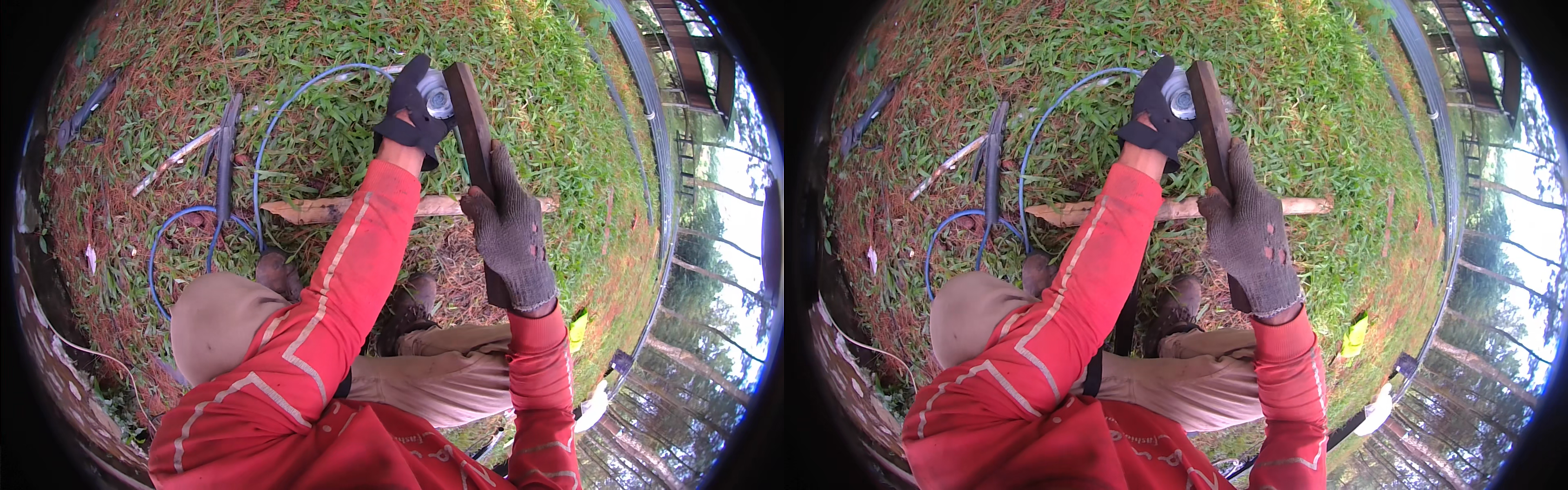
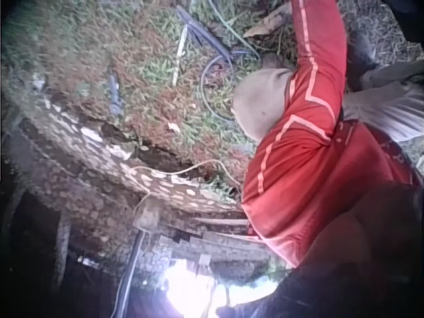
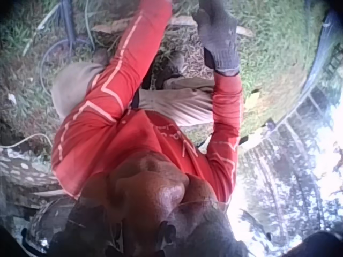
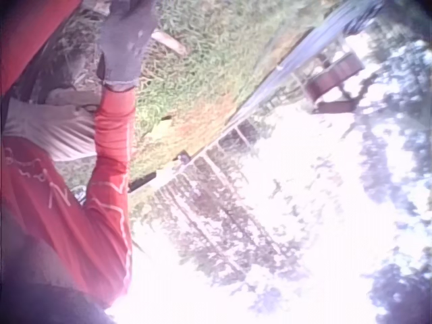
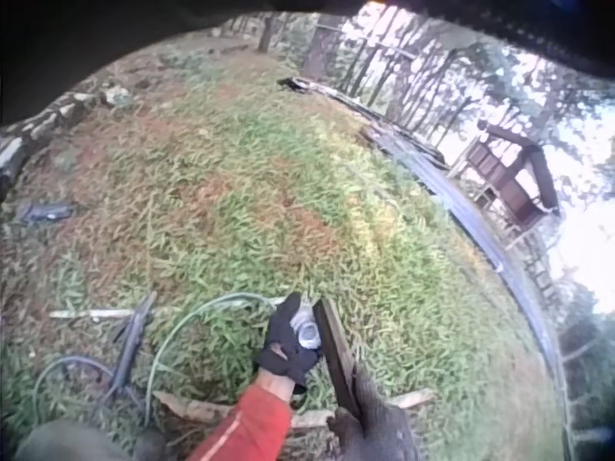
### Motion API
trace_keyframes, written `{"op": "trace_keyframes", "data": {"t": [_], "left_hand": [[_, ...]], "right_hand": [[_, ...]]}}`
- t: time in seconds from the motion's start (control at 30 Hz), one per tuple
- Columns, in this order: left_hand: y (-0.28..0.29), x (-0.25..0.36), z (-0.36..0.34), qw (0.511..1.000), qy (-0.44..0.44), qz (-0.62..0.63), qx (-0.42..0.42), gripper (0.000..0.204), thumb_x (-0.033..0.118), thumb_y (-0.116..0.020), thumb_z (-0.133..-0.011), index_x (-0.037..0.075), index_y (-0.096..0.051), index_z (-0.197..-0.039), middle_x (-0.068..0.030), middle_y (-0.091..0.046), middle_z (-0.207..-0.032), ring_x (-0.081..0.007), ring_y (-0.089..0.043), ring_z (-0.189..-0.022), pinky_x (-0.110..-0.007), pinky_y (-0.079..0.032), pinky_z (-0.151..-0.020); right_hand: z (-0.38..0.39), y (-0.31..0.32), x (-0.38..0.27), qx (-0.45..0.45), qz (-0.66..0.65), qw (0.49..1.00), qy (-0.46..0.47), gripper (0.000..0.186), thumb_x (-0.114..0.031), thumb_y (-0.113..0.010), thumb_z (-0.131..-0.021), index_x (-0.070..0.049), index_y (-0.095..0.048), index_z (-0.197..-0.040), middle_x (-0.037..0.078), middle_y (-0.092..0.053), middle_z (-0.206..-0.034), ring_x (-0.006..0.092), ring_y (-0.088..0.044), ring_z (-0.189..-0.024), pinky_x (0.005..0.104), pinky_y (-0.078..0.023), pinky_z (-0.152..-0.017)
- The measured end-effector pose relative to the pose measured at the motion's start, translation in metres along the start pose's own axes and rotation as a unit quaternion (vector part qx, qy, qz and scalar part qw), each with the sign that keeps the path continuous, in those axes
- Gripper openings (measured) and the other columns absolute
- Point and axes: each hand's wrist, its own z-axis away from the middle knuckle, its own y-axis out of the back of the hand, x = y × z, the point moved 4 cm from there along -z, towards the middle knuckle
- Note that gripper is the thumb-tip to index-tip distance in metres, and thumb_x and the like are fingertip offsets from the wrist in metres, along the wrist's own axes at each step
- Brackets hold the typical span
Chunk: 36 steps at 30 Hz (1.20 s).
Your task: The person prepares a metal pole by filing the end of a decorative cap, and then welds the cap onto the end of the long pole while sitting on the grass.
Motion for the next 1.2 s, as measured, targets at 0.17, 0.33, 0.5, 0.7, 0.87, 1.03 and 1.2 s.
{"op": "trace_keyframes", "data": {"t": [0.17,0.33,0.5,0.7,0.87,1.03,1.2], "left_hand": [[-0.005,-0.009,0.010,0.994,-0.043,0.041,0.089,0.036,0.038,-0.070,-0.103,0.008,-0.070,-0.124,-0.0114,-0.079,-0.115,-0.0313,-0.077,-0.106,-0.058,-0.060,-0.098],[-0.005,-0.008,0.002,0.999,-0.024,0.028,-0.005,0.036,0.043,-0.074,-0.101,0.014,-0.066,-0.121,-0.0096,-0.074,-0.110,-0.0327,-0.074,-0.101,-0.058,-0.062,-0.090],[-0.018,-0.015,0.002,0.997,0.001,0.076,-0.021,0.032,0.042,-0.081,-0.096,0.019,-0.065,-0.112,-0.0071,-0.070,-0.101,-0.0311,-0.070,-0.092,-0.055,-0.062,-0.080],[0.000,-0.009,0.002,0.992,-0.018,0.036,0.118,0.036,0.042,-0.071,-0.101,0.012,-0.072,-0.120,-0.0148,-0.077,-0.120,-0.0343,-0.073,-0.112,-0.056,-0.061,-0.092],[-0.010,-0.016,0.008,0.999,-0.022,0.036,0.027,0.029,0.039,-0.071,-0.101,0.017,-0.067,-0.120,-0.0102,-0.074,-0.113,-0.0351,-0.072,-0.105,-0.059,-0.059,-0.094],[-0.009,-0.008,0.001,0.999,-0.009,0.046,-0.018,0.024,0.037,-0.072,-0.102,0.020,-0.066,-0.118,-0.0077,-0.070,-0.110,-0.0351,-0.071,-0.098,-0.061,-0.060,-0.093],[-0.007,-0.017,0.006,0.992,-0.039,0.038,0.111,0.027,0.034,-0.070,-0.104,0.013,-0.071,-0.122,-0.0095,-0.079,-0.111,-0.0324,-0.076,-0.103,-0.052,-0.064,-0.093]], "right_hand": [[0.001,0.001,0.009,0.025,-0.009,1.000,-0.006,0.075,-0.014,-0.067,-0.101,0.004,-0.037,-0.167,0.025,-0.079,-0.107,0.0231,-0.077,-0.080,0.0384,-0.060,-0.075],[0.002,-0.007,0.009,-0.019,-0.045,0.999,-0.020,0.077,-0.010,-0.068,-0.099,0.007,-0.034,-0.166,0.031,-0.075,-0.117,0.0342,-0.077,-0.099,0.0413,-0.059,-0.087],[0.004,-0.003,0.013,0.025,-0.058,0.998,-0.010,0.076,-0.010,-0.067,-0.099,0.006,-0.035,-0.167,0.032,-0.074,-0.123,0.0329,-0.076,-0.102,0.0408,-0.059,-0.089],[0.001,0.001,-0.001,0.036,-0.066,0.997,-0.012,0.073,-0.014,-0.067,-0.102,0.003,-0.038,-0.168,0.026,-0.077,-0.120,0.0202,-0.076,-0.087,0.0368,-0.060,-0.083],[0.005,-0.007,0.011,-0.028,-0.045,0.998,-0.037,0.074,-0.009,-0.067,-0.099,0.010,-0.037,-0.164,0.034,-0.074,-0.122,0.0405,-0.078,-0.109,0.0431,-0.059,-0.093],[-0.003,-0.003,0.001,-0.082,-0.030,0.992,-0.088,0.074,-0.010,-0.066,-0.099,0.010,-0.036,-0.164,0.036,-0.072,-0.126,0.0400,-0.079,-0.109,0.0409,-0.059,-0.091],[0.002,-0.002,0.005,-0.006,-0.063,0.996,-0.062,0.076,-0.010,-0.067,-0.098,0.010,-0.036,-0.164,0.036,-0.072,-0.124,0.0415,-0.079,-0.108,0.0432,-0.060,-0.091]]}}
